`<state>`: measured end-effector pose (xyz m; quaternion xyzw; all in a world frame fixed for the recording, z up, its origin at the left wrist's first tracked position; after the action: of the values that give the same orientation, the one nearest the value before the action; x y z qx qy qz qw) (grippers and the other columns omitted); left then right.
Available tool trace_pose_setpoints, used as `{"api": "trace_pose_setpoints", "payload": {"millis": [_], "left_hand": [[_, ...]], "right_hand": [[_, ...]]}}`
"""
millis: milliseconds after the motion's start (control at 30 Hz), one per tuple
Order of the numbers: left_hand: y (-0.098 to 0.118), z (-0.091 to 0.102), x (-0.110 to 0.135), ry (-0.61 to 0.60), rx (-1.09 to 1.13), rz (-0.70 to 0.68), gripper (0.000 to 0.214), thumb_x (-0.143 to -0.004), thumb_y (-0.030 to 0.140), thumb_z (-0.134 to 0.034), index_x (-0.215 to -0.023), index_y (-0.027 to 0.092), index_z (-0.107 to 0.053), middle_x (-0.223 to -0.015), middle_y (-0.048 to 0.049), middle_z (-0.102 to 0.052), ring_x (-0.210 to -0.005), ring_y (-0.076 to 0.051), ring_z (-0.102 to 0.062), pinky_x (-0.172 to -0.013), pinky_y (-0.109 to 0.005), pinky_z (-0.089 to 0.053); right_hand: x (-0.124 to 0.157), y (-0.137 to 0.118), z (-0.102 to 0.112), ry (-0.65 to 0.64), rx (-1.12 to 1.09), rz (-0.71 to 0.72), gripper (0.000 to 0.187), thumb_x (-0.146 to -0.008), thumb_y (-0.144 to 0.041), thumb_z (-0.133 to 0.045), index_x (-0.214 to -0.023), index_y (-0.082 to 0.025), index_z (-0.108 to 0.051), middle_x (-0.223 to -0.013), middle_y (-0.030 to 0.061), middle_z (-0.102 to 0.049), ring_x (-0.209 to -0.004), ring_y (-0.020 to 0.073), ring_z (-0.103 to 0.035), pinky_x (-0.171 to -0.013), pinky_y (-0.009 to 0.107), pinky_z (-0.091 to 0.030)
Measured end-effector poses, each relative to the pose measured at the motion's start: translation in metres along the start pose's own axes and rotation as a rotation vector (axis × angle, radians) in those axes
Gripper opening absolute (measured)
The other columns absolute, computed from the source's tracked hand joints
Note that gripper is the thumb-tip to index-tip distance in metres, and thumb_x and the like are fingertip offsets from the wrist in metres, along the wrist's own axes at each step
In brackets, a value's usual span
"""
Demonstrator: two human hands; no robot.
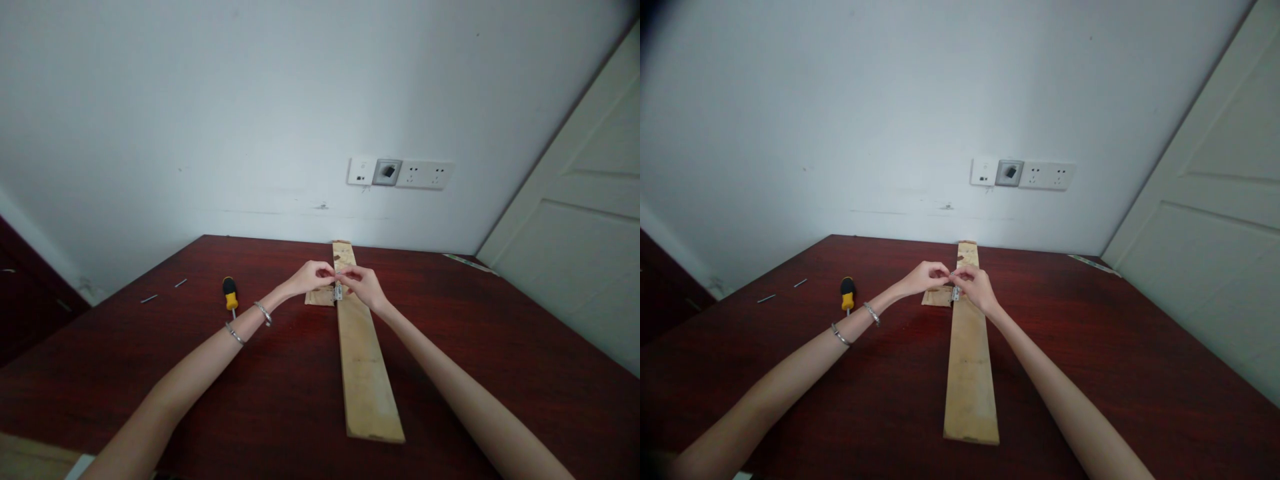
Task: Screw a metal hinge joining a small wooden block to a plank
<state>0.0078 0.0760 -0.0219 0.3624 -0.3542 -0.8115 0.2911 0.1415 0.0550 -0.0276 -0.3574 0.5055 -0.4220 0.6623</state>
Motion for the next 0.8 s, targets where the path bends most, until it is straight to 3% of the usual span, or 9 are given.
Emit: {"api": "trace_pose_setpoints", "payload": {"millis": [200, 300, 400, 800], "left_hand": [[-0.016, 0.026, -0.001, 0.104, -0.108, 0.049, 0.017, -0.077, 0.023, -0.058, -0.087, 0.011, -0.067, -0.084, -0.0069, -0.068, -0.077, -0.015, -0.062, -0.070, -0.025, -0.048], [-0.028, 0.041, 0.000, 0.179, -0.079, 0.116, 0.016, -0.077, 0.021, -0.058, -0.086, 0.011, -0.066, -0.080, -0.0068, -0.068, -0.073, -0.015, -0.061, -0.066, -0.025, -0.048], [-0.039, 0.051, 0.001, 0.231, -0.025, 0.196, 0.015, -0.075, 0.017, -0.057, -0.086, 0.010, -0.065, -0.076, -0.0060, -0.067, -0.070, -0.014, -0.061, -0.060, -0.023, -0.047], [-0.054, 0.059, 0.003, 0.259, -0.023, 0.238, 0.017, -0.075, 0.018, -0.056, -0.087, 0.011, -0.066, -0.074, -0.0058, -0.066, -0.069, -0.013, -0.061, -0.056, -0.022, -0.048]], "right_hand": [[-0.004, 0.027, 0.012, -0.010, 0.140, -0.006, 0.032, -0.067, -0.045, -0.066, -0.073, -0.014, -0.068, -0.073, 0.0053, -0.068, -0.065, 0.0172, -0.061, -0.056, 0.028, -0.050], [-0.002, 0.036, 0.009, -0.061, 0.185, 0.035, 0.026, -0.070, -0.040, -0.064, -0.073, -0.015, -0.069, -0.077, 0.0055, -0.070, -0.072, 0.0186, -0.063, -0.071, 0.032, -0.050], [0.001, 0.040, 0.005, -0.097, 0.208, 0.046, 0.023, -0.071, -0.038, -0.064, -0.073, -0.016, -0.070, -0.078, 0.0050, -0.070, -0.076, 0.0192, -0.064, -0.076, 0.032, -0.048], [0.006, 0.049, 0.001, -0.138, 0.157, 0.040, 0.021, -0.069, -0.038, -0.068, -0.074, -0.018, -0.070, -0.083, 0.0046, -0.067, -0.078, 0.0178, -0.063, -0.076, 0.032, -0.050]]}}
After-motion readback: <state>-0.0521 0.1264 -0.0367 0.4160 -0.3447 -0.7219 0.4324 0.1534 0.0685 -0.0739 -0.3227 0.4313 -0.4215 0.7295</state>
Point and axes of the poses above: each hand's wrist, its own x-axis away from the middle knuckle, its own z-axis out of the back of the hand, y = z × x, the point moved 7 cm from there along -x, towards the middle knuckle
